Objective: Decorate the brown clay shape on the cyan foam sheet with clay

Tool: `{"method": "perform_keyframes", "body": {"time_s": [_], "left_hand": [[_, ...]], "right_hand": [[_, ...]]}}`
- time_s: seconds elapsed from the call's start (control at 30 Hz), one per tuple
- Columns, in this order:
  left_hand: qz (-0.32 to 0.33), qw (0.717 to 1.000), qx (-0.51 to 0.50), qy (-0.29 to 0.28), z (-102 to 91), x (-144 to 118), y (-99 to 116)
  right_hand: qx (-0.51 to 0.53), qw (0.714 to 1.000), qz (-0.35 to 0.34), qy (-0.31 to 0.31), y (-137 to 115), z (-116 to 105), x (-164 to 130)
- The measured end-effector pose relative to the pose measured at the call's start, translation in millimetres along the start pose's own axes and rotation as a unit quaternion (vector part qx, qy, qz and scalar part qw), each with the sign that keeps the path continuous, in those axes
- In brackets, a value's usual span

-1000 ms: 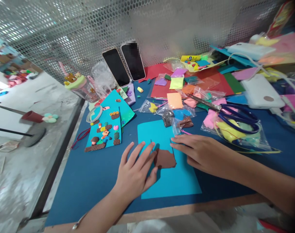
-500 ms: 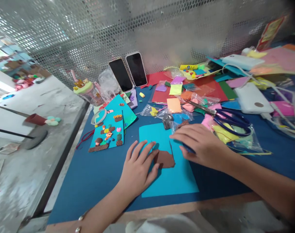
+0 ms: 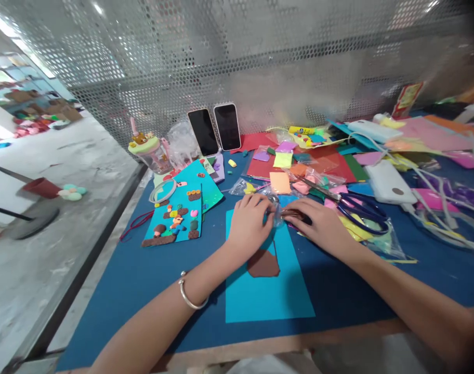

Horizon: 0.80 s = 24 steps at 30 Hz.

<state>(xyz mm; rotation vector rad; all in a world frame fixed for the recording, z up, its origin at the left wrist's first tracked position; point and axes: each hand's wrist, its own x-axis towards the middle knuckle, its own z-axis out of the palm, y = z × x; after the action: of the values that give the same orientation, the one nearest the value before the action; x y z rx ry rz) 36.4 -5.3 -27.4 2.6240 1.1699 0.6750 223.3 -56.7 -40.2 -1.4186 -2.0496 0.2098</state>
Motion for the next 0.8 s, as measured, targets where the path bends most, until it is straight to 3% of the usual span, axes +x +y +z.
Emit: {"method": "perform_keyframes", "body": {"time_s": [0.1,0.23,0.4,0.8], "left_hand": [[-0.021,0.998,-0.057,0.019,-2.1,0.9,-3.2],[0.004,0.989,-0.143,0.039,-5.1,-0.9,-7.7],[0.017,0.993,-0.116,0.03,-2.7,1.1,-12.8],[0.045,0.983,-0.175,0.033,-5.4,1.5,-7.6]], "right_hand": [[0.044,0.998,0.034,0.037,1.1,0.5,0.3],[0.057,0.997,0.045,0.04,2.8,3.4,-0.2],[0.052,0.997,0.032,0.045,1.2,5.1,-2.4],[0.043,0.997,-0.002,0.064,-4.2,3.3,-3.2]]}}
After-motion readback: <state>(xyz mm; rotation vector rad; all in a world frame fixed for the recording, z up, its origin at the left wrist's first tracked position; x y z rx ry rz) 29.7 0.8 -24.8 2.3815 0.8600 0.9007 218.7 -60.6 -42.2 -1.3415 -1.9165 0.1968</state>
